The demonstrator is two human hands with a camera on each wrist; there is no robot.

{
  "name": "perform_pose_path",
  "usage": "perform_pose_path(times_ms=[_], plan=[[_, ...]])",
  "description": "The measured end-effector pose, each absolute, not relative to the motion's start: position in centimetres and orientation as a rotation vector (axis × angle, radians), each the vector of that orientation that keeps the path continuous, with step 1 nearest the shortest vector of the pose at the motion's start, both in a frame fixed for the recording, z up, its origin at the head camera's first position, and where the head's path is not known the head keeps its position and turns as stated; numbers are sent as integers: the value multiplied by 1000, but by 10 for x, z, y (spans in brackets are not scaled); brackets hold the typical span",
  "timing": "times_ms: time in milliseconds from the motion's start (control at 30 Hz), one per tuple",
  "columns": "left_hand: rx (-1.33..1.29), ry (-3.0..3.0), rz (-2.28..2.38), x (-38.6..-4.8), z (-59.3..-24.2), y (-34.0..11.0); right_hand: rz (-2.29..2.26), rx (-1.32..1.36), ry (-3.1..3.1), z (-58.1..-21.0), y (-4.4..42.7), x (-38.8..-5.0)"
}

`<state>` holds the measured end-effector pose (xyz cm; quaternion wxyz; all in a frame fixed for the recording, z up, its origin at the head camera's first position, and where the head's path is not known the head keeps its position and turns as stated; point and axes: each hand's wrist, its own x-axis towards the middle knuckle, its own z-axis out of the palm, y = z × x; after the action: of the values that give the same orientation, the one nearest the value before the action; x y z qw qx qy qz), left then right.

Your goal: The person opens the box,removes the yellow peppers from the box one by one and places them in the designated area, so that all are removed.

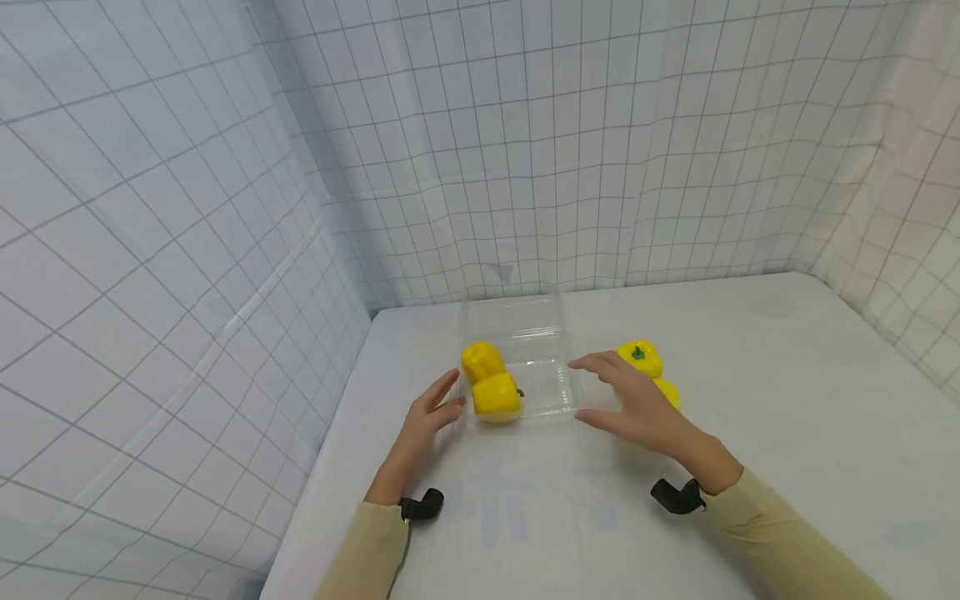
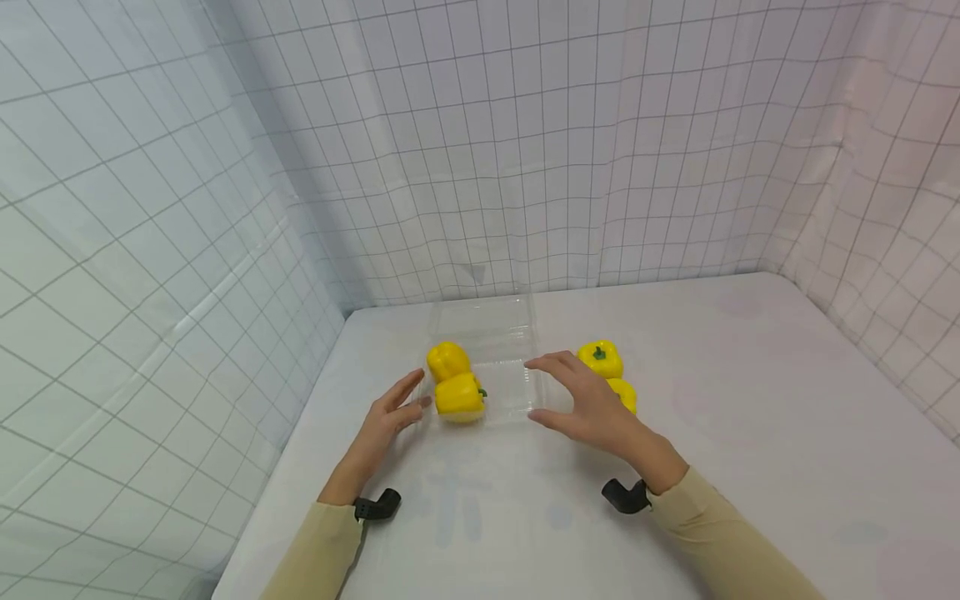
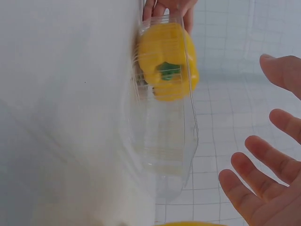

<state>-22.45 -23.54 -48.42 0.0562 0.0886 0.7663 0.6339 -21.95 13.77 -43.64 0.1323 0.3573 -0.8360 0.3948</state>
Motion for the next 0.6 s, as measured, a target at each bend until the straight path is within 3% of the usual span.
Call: perform_pose_path(times_ms=[600], plan=[[262, 2331, 1914, -224, -482, -235, 1200, 1058, -2502, -446, 89, -234]])
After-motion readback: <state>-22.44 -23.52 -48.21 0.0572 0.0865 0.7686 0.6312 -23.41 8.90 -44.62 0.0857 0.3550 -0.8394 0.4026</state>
